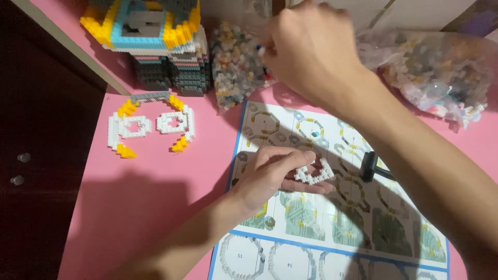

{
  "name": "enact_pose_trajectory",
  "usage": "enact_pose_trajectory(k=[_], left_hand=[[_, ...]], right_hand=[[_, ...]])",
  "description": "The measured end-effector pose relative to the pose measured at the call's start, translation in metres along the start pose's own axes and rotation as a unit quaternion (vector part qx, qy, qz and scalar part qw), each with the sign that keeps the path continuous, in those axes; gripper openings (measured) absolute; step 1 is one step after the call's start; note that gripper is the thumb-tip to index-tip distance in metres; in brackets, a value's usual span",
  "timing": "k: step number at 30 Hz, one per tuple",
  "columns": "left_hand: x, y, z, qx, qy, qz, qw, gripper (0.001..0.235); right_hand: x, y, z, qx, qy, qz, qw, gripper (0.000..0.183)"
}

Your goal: Assembling small interlocking plastic blocks into a model using an instruction manual and a small hammer.

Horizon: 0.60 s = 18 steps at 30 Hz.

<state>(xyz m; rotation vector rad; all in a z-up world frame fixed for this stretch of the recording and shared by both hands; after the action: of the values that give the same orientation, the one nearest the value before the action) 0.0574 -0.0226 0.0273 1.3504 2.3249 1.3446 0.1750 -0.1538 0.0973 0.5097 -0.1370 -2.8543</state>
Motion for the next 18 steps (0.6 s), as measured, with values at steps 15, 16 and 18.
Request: enact_pose_trajectory(k=[15,16,18], left_hand=[[-0.015,-0.017,0.007,0.003,0.046,-0.058,0.997,0.042],[-0.014,-0.018,0.007,-0.007,0.023,-0.077,0.997,0.039],[-0.013,-0.018,0.006,-0.009,0.0,-0.09,0.996,0.035]], right_hand=[[0.212,0.041,-0.017,-0.611,-0.011,-0.365,0.702,0.003],[0.213,0.042,-0.023,-0.662,-0.029,-0.376,0.648,0.004],[0.214,0.041,-0.023,-0.704,-0.053,-0.394,0.589,0.01]])
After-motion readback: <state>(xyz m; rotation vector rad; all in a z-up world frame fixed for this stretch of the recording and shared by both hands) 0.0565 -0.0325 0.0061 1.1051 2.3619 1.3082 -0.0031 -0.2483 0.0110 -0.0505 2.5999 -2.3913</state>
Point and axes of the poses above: each hand's wrist, its own x-axis away from the middle knuckle, its own z-axis out of the back of the hand, y = z × x, the point moved 3 cm from there along -x, towards the middle knuckle
